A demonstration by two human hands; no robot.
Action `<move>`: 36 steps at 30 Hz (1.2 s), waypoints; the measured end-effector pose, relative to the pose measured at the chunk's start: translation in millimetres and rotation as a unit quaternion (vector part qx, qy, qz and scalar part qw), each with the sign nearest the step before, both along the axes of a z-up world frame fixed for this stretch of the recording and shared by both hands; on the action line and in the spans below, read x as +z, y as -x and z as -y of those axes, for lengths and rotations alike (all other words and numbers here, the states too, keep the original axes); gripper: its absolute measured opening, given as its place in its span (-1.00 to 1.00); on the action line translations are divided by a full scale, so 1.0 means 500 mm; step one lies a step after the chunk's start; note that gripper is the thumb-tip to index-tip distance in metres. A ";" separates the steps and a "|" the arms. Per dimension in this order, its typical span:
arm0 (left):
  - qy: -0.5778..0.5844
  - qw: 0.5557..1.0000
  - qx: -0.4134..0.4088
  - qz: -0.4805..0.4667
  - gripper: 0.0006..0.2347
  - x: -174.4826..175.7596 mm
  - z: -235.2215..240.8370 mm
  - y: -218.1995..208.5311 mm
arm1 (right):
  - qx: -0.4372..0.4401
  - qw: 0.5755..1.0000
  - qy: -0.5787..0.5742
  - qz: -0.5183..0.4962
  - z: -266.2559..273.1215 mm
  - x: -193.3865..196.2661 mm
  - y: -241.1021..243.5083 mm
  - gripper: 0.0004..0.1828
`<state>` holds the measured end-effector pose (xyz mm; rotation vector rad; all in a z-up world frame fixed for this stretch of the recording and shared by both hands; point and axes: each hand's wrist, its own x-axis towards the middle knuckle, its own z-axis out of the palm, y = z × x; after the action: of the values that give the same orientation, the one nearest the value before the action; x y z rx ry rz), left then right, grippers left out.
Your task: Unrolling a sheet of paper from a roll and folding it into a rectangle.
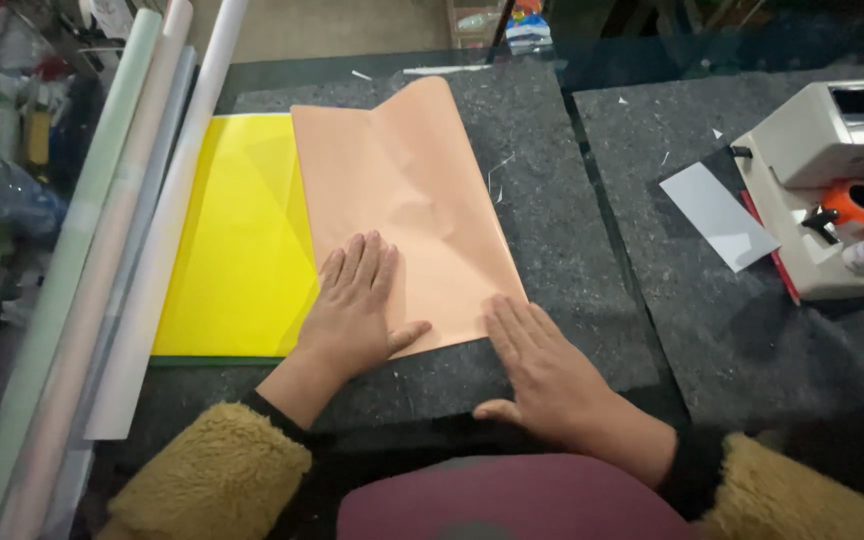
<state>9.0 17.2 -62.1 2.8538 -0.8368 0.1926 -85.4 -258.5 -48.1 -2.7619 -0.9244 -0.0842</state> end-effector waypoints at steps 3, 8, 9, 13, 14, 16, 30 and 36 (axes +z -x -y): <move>0.001 1.000 -0.006 0.001 -0.10 0.000 -0.001 0.002 | -0.037 0.999 0.016 0.019 0.035 -0.021 0.021 0.24; -0.014 1.000 0.001 -0.014 -0.11 0.006 0.002 0.001 | -0.040 0.997 0.064 0.016 0.061 -0.001 0.025 0.18; -0.017 1.000 0.003 -0.017 -0.10 0.007 0.003 0.000 | -0.036 0.996 0.081 0.010 0.063 0.007 0.022 0.14; -0.014 1.000 -0.005 -0.016 -0.11 0.007 0.002 0.002 | -0.072 0.972 0.184 -0.129 -0.001 0.128 -0.016 0.07; -0.015 1.000 -0.002 -0.019 -0.11 0.011 0.003 0.001 | -0.062 0.981 0.151 -0.100 -0.027 0.141 -0.024 0.09; -0.015 1.000 0.001 -0.021 -0.11 0.010 0.004 0.000 | -0.052 0.989 0.119 -0.070 -0.077 0.128 -0.047 0.11; 0.052 0.998 -0.008 0.039 -0.08 -0.012 -0.004 0.003 | -0.052 0.998 0.018 0.012 -0.055 -0.057 -0.237 0.16; 0.042 0.999 -0.007 0.018 -0.08 -0.002 -0.002 0.002 | -0.108 0.993 0.037 0.016 -0.050 -0.063 -0.332 0.14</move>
<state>8.0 18.4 -63.2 2.7732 -0.8361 0.2725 80.8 -233.4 -79.7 -2.9283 -0.6449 -0.1335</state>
